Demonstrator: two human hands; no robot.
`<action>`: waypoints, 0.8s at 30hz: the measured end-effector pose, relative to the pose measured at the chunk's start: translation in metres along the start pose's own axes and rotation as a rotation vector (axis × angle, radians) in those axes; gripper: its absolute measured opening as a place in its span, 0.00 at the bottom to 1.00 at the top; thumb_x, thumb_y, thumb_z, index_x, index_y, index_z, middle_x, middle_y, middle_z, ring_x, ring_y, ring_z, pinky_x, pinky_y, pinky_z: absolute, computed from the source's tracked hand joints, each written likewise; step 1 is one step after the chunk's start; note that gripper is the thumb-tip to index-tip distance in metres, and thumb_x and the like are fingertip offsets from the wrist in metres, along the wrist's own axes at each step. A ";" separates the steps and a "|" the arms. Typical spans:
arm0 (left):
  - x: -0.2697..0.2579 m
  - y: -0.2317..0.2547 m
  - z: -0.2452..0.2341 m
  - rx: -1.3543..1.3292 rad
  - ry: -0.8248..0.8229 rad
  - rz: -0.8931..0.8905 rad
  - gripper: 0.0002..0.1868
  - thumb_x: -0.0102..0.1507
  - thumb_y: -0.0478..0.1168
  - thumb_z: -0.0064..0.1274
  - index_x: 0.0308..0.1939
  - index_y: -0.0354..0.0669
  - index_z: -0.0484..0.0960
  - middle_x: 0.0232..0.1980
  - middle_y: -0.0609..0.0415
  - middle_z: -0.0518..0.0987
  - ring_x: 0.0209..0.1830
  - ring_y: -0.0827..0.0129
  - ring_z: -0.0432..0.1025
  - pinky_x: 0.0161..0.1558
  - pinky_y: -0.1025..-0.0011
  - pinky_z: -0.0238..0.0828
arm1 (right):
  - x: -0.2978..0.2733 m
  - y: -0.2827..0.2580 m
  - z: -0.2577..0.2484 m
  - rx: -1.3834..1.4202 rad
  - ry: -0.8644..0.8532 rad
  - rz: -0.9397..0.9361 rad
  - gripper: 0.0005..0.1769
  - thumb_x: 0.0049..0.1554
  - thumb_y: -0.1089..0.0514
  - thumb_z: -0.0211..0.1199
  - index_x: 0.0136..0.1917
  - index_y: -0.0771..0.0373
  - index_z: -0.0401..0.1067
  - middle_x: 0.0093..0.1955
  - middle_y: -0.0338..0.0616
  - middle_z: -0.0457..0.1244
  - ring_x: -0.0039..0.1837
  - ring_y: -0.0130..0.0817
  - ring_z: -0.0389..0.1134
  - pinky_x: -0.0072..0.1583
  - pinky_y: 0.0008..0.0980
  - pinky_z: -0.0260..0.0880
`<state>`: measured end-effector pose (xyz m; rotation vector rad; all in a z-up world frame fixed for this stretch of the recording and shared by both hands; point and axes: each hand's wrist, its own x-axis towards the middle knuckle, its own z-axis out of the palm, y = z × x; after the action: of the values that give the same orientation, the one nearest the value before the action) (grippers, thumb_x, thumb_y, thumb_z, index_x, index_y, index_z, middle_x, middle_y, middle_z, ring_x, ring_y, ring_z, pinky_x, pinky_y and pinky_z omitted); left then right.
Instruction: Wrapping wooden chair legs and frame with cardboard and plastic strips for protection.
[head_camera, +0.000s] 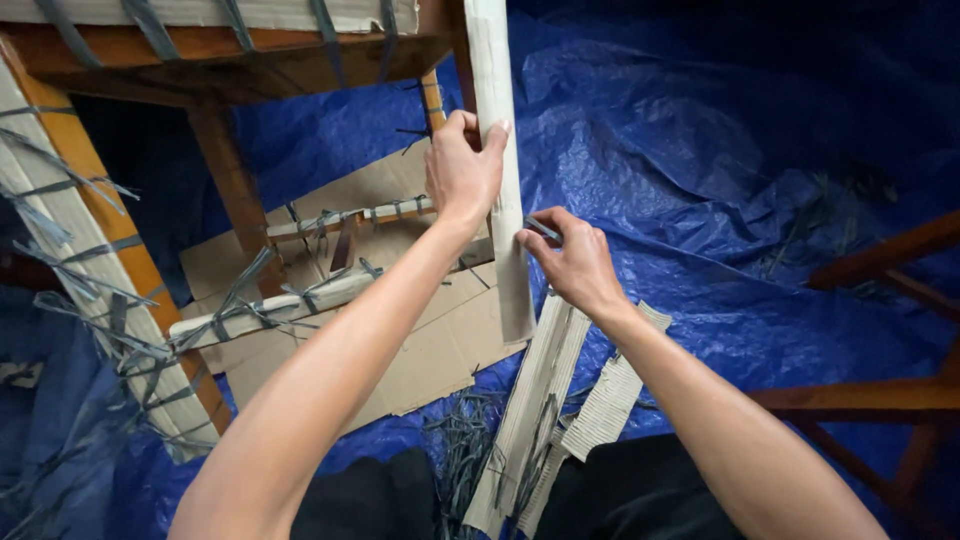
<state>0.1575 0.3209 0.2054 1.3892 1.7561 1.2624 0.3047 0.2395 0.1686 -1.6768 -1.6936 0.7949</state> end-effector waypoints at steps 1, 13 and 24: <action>0.002 -0.010 0.003 -0.001 -0.005 -0.003 0.14 0.61 0.50 0.61 0.34 0.44 0.81 0.29 0.56 0.84 0.31 0.65 0.80 0.38 0.62 0.73 | 0.001 0.003 0.003 -0.002 0.000 0.005 0.23 0.57 0.47 0.66 0.59 0.64 0.75 0.52 0.53 0.73 0.54 0.43 0.76 0.55 0.40 0.74; 0.016 -0.062 0.014 -0.251 0.059 0.180 0.18 0.58 0.48 0.70 0.32 0.40 0.79 0.28 0.58 0.82 0.27 0.75 0.75 0.34 0.73 0.74 | -0.006 -0.006 0.008 -0.059 -0.006 -0.055 0.24 0.57 0.48 0.69 0.59 0.66 0.74 0.53 0.52 0.72 0.50 0.44 0.76 0.53 0.41 0.74; 0.012 -0.067 0.014 -0.338 -0.076 0.049 0.18 0.61 0.48 0.65 0.34 0.38 0.76 0.29 0.57 0.80 0.23 0.77 0.73 0.24 0.75 0.75 | 0.001 0.024 0.015 -0.078 0.003 -0.146 0.20 0.58 0.51 0.66 0.58 0.67 0.77 0.52 0.54 0.72 0.53 0.44 0.76 0.54 0.41 0.74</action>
<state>0.1385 0.3355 0.1404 1.2698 1.3878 1.4354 0.3084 0.2406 0.1405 -1.5830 -1.8420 0.6651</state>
